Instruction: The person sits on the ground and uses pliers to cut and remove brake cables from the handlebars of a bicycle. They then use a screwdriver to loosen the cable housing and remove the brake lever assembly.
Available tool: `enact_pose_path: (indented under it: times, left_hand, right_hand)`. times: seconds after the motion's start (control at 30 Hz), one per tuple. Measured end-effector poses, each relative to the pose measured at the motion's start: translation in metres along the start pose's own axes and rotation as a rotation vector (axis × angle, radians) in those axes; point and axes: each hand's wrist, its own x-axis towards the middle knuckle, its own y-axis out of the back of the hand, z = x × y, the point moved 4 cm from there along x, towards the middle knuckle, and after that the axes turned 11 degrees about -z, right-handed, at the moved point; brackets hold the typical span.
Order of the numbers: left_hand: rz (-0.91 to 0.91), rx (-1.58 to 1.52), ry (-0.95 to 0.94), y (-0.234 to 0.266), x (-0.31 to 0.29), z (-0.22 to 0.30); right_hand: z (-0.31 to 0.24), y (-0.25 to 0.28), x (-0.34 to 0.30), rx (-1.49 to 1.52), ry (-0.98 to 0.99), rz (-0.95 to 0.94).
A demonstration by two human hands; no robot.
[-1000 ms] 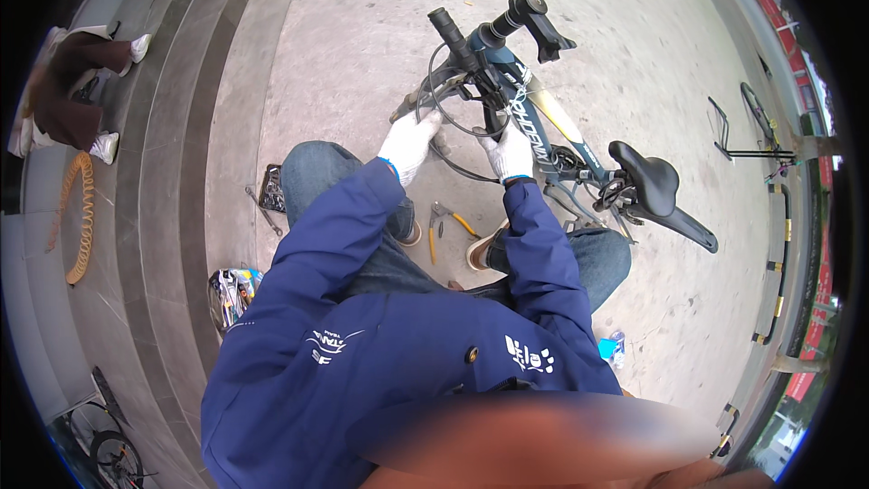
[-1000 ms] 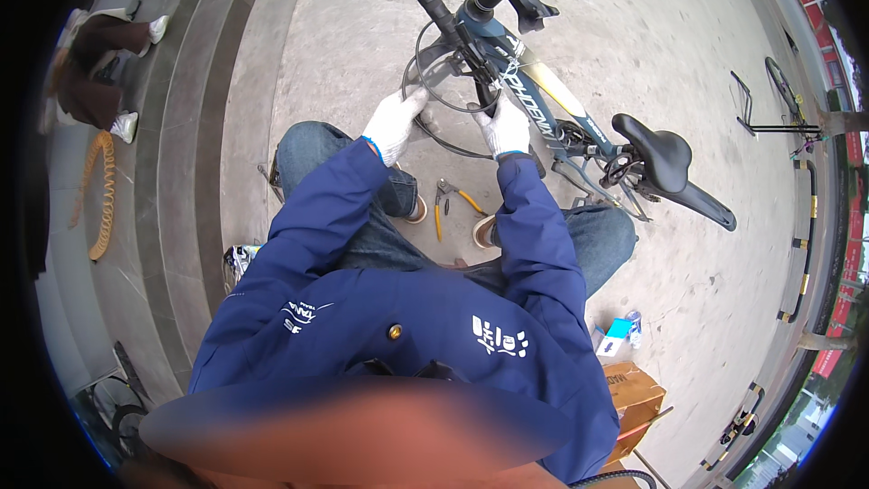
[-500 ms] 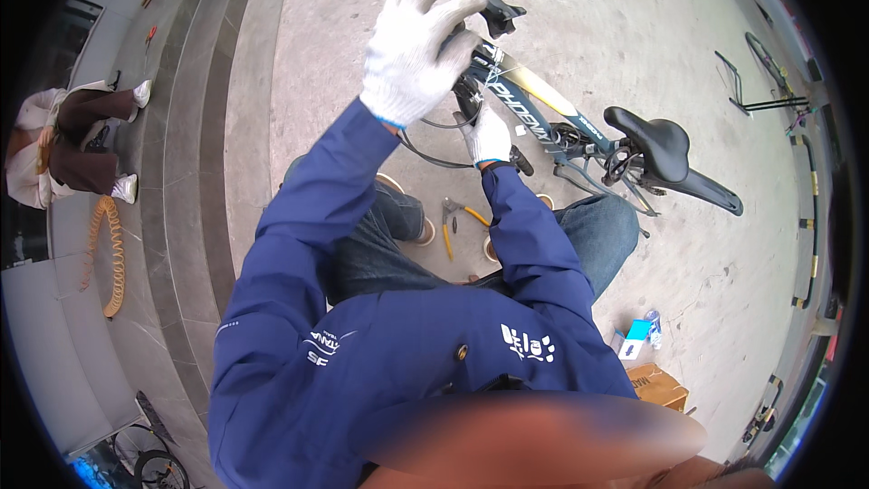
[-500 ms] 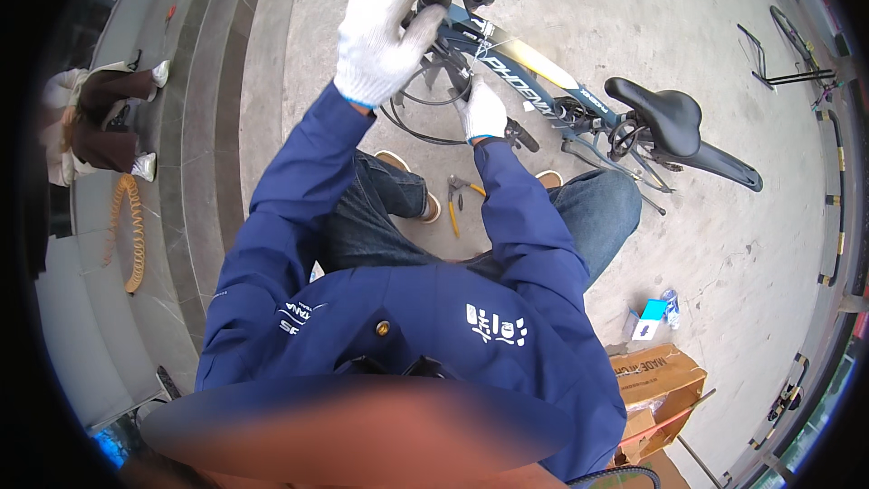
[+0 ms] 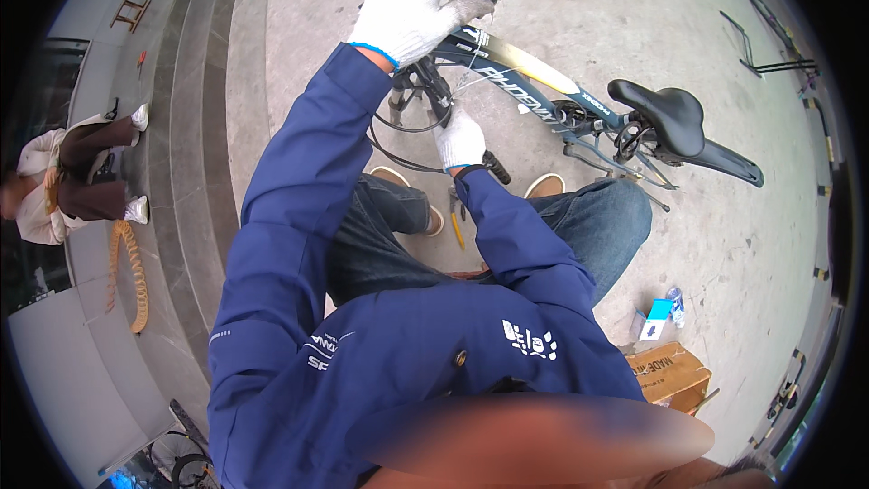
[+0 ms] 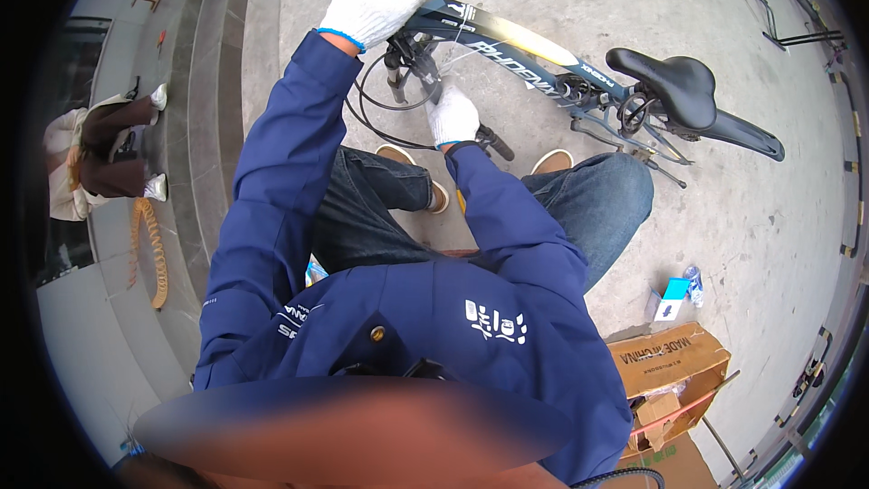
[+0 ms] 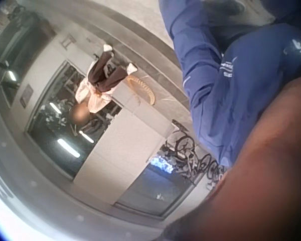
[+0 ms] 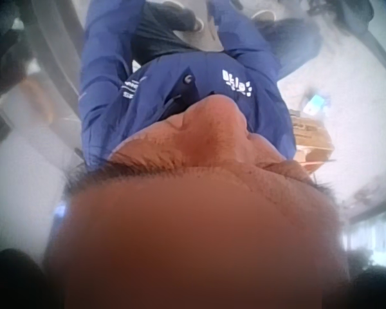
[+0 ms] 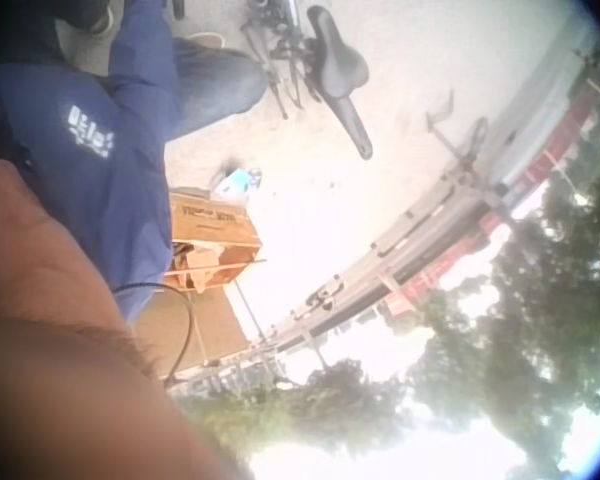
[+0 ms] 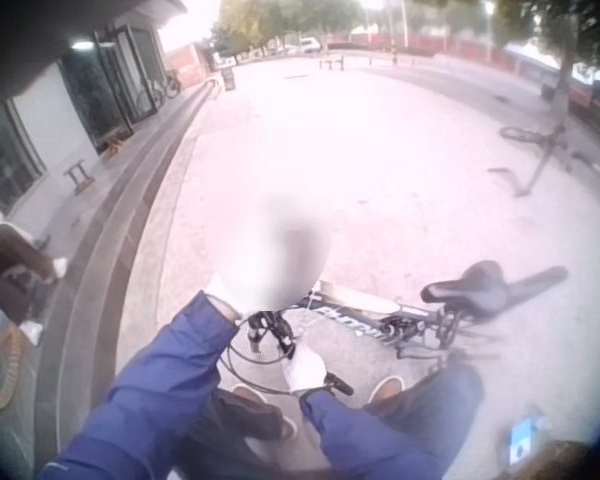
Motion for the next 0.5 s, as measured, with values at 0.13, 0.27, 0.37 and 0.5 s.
enact_pose_path:
  times: [0.13,0.27,0.37,0.5]
  left_hand:
    - [0.077,-0.746,-0.028,-0.03,-0.006,-0.019]
    - [-0.031,-1.62,-0.021,-0.055,-0.012,-0.024]
    - [0.011,-1.306,0.024,-0.043,-0.015,-0.022]
    - [0.039,-0.502,0.33,-0.01,-0.045,-0.019]
  right_hand:
    - [0.001,-0.054,-0.044,0.087,-0.116,-0.161]
    - [0.003,-0.065,-0.053,0.241,-0.01,-0.143]
    - [0.009,-0.057,-0.044,0.186,0.014,-0.179]
    - [0.016,-0.046,-0.032,0.191,0.027,-0.301]
